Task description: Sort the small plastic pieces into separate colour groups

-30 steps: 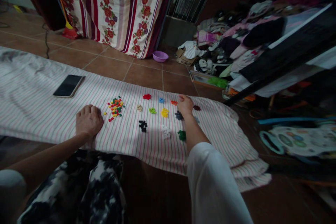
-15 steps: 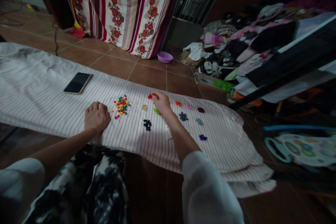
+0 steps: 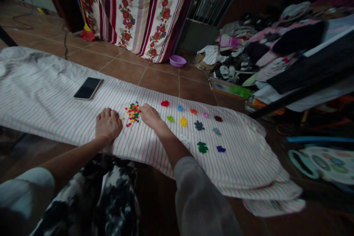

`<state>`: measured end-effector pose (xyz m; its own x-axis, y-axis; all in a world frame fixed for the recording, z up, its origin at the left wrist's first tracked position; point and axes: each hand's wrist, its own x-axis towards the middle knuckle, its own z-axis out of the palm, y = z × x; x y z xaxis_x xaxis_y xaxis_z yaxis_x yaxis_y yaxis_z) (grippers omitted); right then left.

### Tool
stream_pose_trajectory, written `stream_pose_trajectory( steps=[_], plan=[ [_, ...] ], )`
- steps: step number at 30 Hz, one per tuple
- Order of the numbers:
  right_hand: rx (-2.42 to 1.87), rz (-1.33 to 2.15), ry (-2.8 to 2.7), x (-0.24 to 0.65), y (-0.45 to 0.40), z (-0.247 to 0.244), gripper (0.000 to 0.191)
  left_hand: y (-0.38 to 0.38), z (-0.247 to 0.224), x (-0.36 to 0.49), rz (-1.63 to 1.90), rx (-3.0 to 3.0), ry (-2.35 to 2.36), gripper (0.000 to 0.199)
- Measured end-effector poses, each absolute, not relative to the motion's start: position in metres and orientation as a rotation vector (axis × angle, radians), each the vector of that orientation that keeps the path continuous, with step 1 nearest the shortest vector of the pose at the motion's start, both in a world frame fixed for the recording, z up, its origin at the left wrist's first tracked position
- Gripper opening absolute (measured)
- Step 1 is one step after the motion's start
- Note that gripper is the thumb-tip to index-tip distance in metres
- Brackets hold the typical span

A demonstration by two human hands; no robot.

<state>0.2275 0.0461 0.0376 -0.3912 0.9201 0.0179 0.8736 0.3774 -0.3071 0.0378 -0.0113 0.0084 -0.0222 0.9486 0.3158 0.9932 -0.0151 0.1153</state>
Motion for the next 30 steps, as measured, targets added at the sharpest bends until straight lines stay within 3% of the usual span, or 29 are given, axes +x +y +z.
stream_pose_trajectory(
  steps=[11, 30],
  plan=[
    [-1.732, 0.215, -2.528, 0.215, 0.050, 0.044, 0.018, -0.012, 0.011, 0.039, -0.436, -2.081, -2.091, 0.030],
    [-1.567, 0.236, -2.223, 0.233, 0.043, 0.045, 0.021, -0.012, 0.010, 0.039, -0.435, -2.076, -2.081, 0.030]
  ],
)
